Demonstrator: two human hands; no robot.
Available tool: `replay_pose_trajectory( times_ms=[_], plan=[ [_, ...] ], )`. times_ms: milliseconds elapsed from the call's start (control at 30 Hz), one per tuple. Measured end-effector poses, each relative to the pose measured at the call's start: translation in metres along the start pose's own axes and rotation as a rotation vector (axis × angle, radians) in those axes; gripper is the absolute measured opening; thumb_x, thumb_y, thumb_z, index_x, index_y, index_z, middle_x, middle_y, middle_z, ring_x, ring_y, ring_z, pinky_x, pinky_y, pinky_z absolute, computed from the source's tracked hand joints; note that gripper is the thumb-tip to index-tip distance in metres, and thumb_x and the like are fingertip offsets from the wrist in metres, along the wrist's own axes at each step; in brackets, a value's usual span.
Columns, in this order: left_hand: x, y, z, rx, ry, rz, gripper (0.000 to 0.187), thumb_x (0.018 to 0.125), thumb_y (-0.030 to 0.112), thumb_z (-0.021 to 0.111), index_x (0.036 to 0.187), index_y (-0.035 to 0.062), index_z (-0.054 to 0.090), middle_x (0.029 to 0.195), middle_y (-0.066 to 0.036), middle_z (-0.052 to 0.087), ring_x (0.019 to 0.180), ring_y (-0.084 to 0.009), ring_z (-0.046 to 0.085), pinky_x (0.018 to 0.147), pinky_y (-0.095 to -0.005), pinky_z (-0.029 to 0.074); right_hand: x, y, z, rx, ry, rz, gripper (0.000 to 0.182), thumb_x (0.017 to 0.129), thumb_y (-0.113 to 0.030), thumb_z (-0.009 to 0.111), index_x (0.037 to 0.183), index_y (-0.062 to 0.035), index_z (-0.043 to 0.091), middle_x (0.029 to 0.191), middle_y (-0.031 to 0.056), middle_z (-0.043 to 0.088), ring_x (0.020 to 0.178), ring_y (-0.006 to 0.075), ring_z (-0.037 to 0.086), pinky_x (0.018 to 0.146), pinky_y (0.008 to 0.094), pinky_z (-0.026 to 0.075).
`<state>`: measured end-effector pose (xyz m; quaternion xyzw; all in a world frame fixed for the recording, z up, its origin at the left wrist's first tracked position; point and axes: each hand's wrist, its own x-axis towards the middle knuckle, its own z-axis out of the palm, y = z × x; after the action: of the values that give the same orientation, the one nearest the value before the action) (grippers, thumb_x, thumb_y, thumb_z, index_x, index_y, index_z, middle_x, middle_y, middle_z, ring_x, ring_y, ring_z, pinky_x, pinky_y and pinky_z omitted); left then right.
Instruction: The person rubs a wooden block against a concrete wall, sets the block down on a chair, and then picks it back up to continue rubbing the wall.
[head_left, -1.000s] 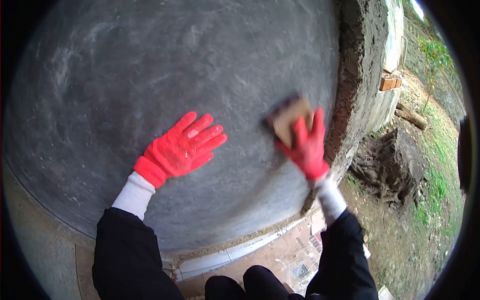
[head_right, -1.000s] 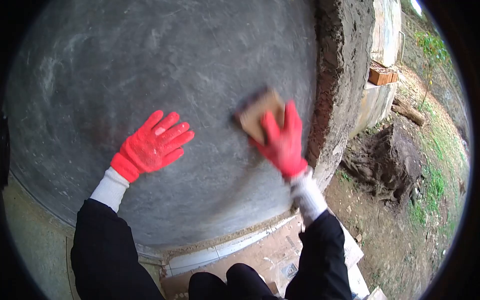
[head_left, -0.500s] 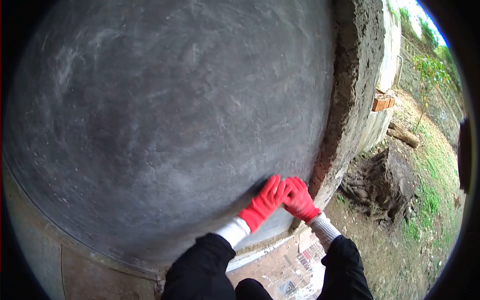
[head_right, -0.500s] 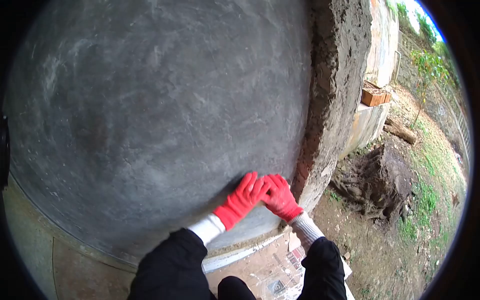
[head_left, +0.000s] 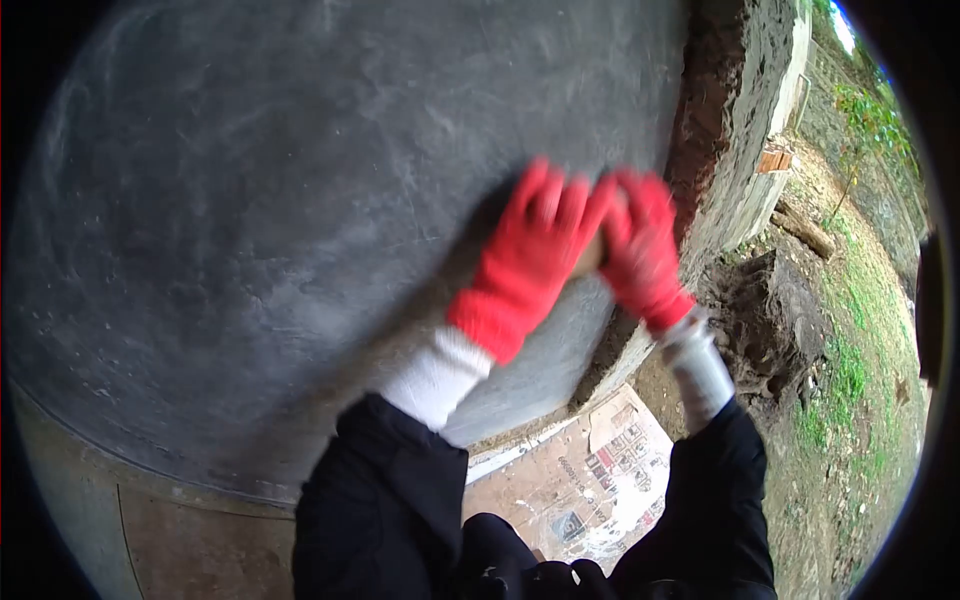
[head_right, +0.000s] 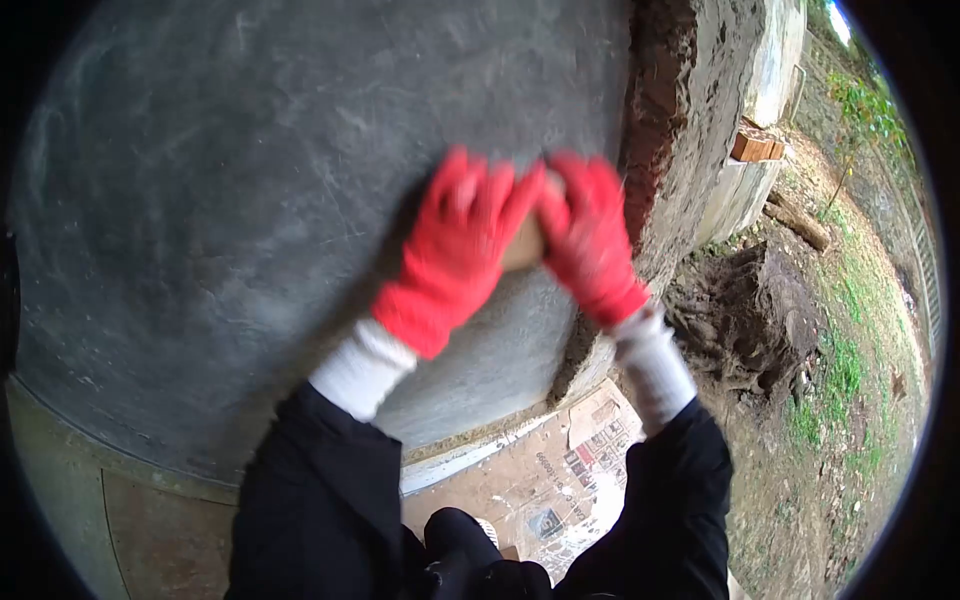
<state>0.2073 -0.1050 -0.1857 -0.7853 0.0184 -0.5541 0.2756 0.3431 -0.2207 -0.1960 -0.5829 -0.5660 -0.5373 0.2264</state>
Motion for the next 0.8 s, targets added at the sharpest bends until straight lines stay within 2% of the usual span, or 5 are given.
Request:
replay_pose_trajectory(
  times_ms=[33,233,500,633,800],
  plan=[
    [-0.048,0.019,0.006,0.005,-0.088,0.011,0.052,0.080,0.008,0.062,0.132,0.0113,0.054,0.120,-0.009,0.050,0.116,-0.0274,0.046,0.109,-0.0462,0.038,-0.034,-0.031,0.010,0.481,-0.097,0.487,0.038,0.082,-0.019,0.068,0.114,-0.0024,0.060,0.113,0.0173,0.061,0.102,0.0364,0.056,0.094,0.0457,0.043],
    [-0.317,0.123,-0.001,-0.027,-0.539,-0.068,0.051,0.086,0.012,0.059,0.135,0.0145,0.050,0.120,-0.008,0.050,0.118,-0.0240,0.045,0.111,-0.0413,0.037,-0.246,-0.170,0.073,0.678,-0.415,0.362,0.036,0.085,-0.027,0.070,0.105,0.0008,0.061,0.095,0.0170,0.062,0.089,0.0347,0.059,0.085,0.0418,0.046],
    [-0.107,0.003,-0.027,0.028,-0.147,0.022,0.053,0.088,0.014,0.063,0.140,0.0200,0.052,0.133,-0.007,0.046,0.124,-0.0276,0.044,0.108,-0.0455,0.041,-0.034,-0.062,0.011,0.519,-0.193,0.251,0.045,0.082,-0.038,0.073,0.106,-0.0025,0.062,0.090,0.0152,0.062,0.085,0.0342,0.059,0.084,0.0434,0.046],
    [0.005,-0.044,-0.050,0.042,-0.054,-0.054,0.055,0.076,0.007,0.067,0.129,0.0189,0.058,0.122,-0.006,0.045,0.118,-0.0253,0.043,0.104,-0.0507,0.040,0.060,-0.019,-0.025,0.083,-0.090,-0.095,0.059,0.062,-0.015,0.075,0.120,-0.0145,0.060,0.122,0.0170,0.056,0.111,0.0374,0.055,0.101,0.0551,0.039],
    [-0.037,-0.022,-0.039,0.145,0.003,-0.022,0.061,0.079,0.008,0.068,0.136,0.0240,0.053,0.129,-0.005,0.043,0.121,-0.0260,0.042,0.107,-0.0504,0.040,0.013,-0.042,0.008,-0.017,0.221,-0.039,0.048,0.073,-0.017,0.074,0.118,-0.0171,0.059,0.124,0.0144,0.054,0.109,0.0367,0.054,0.102,0.0554,0.038]
  ],
)
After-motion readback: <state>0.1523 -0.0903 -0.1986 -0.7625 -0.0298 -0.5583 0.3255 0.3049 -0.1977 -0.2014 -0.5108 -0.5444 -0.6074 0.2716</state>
